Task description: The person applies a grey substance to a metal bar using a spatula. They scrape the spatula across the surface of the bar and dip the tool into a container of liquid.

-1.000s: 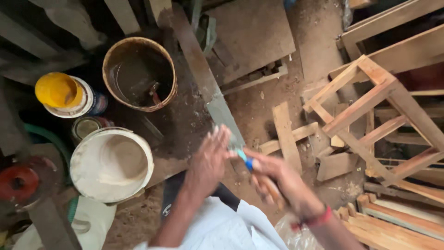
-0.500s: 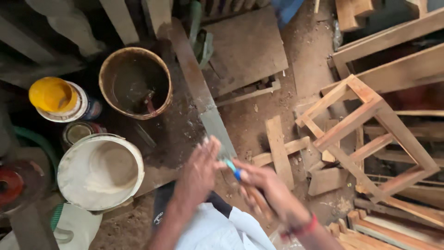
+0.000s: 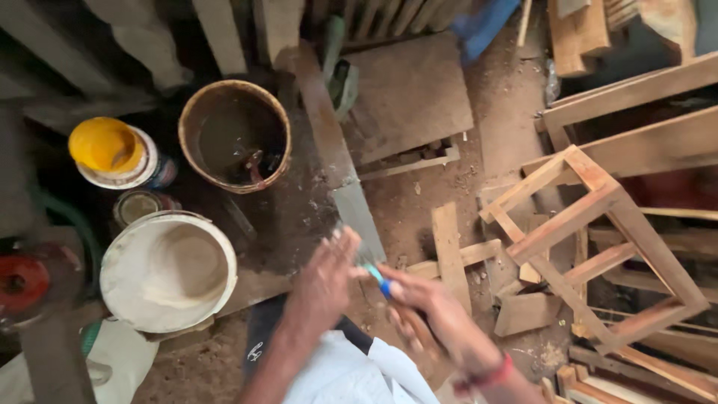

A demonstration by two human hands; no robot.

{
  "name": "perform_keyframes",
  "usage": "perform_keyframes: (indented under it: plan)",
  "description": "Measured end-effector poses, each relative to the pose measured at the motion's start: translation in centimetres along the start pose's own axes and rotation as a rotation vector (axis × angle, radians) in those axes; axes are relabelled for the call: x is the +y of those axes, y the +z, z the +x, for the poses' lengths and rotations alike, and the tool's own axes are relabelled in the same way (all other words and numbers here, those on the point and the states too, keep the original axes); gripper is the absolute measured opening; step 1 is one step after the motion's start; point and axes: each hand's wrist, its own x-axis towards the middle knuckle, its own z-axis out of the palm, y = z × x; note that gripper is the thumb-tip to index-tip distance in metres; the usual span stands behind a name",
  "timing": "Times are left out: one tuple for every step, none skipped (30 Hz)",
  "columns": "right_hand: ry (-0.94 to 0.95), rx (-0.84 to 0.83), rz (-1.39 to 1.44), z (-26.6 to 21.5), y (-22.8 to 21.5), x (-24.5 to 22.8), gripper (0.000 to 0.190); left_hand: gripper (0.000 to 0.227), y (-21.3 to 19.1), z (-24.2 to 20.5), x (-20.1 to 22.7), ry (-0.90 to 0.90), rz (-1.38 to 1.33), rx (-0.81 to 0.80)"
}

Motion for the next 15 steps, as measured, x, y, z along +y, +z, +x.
perform_keyframes:
  plan:
    - [0.020, -0.003, 0.026, -0.9, -0.3, 0.6, 0.055, 0.052, 0.4, -0.9, 0.8, -0.007, 0.013, -0.011]
    - [0.027, -0.006, 0.020, -1.3, -0.5, 0.8, 0.055, 0.052, 0.9, -1.0, 1.2, -0.016, 0.012, -0.009]
    - [0.081, 0.048, 0.046, -1.7, -0.6, 0.9, 0.053, 0.053, 1.1, -1.1, 1.7, -0.039, -0.047, -0.023]
    - [0.137, 0.096, 0.071, -1.7, -0.3, 0.8, 0.052, 0.054, 0.8, -1.2, 1.9, -0.066, -0.101, -0.035]
    - [0.146, 0.088, 0.064, -0.6, -0.1, 0.1, 0.052, 0.054, 0.2, -0.6, 1.1, -0.080, -0.097, -0.033]
    - [0.051, 0.018, -0.002, 0.7, -0.1, -1.0, 0.052, 0.051, -0.3, 0.7, -0.2, -0.089, -0.086, -0.026]
    - [-0.045, -0.052, -0.067, 1.4, 0.1, -1.7, 0.052, 0.048, -0.7, 1.5, -0.9, -0.098, -0.075, -0.019]
    - [-0.058, -0.053, -0.071, 2.1, 0.5, -2.5, 0.052, 0.048, -1.2, 2.5, -1.3, -0.089, -0.071, -0.010]
    - [-0.031, -0.032, -0.046, 2.7, 0.9, -3.2, 0.052, 0.049, -1.6, 3.3, -1.6, -0.130, -0.077, -0.049]
    - [0.004, -0.012, -0.015, 3.0, 1.1, -3.6, 0.053, 0.051, -1.8, 3.5, -1.9, -0.176, -0.084, -0.095]
    - [-0.002, -0.014, -0.016, 2.6, 1.2, -3.4, 0.053, 0.051, -1.7, 3.2, -2.0, -0.172, -0.081, -0.093]
    - [-0.009, -0.004, -0.019, 1.9, 1.3, -2.6, 0.054, 0.051, -1.2, 2.5, -1.7, -0.105, -0.043, -0.048]
    - [-0.016, 0.005, -0.022, 1.3, 1.3, -1.9, 0.055, 0.052, -0.7, 1.7, -1.5, -0.038, -0.007, -0.003]
    - [-0.010, 0.004, -0.025, 0.3, 1.1, -1.3, 0.055, 0.052, -0.1, 0.6, -0.8, -0.044, -0.008, -0.003]
    - [0.073, 0.027, 0.009, -0.9, 0.8, -0.7, 0.055, 0.051, 0.5, -0.3, 0.2, -0.051, 0.005, -0.018]
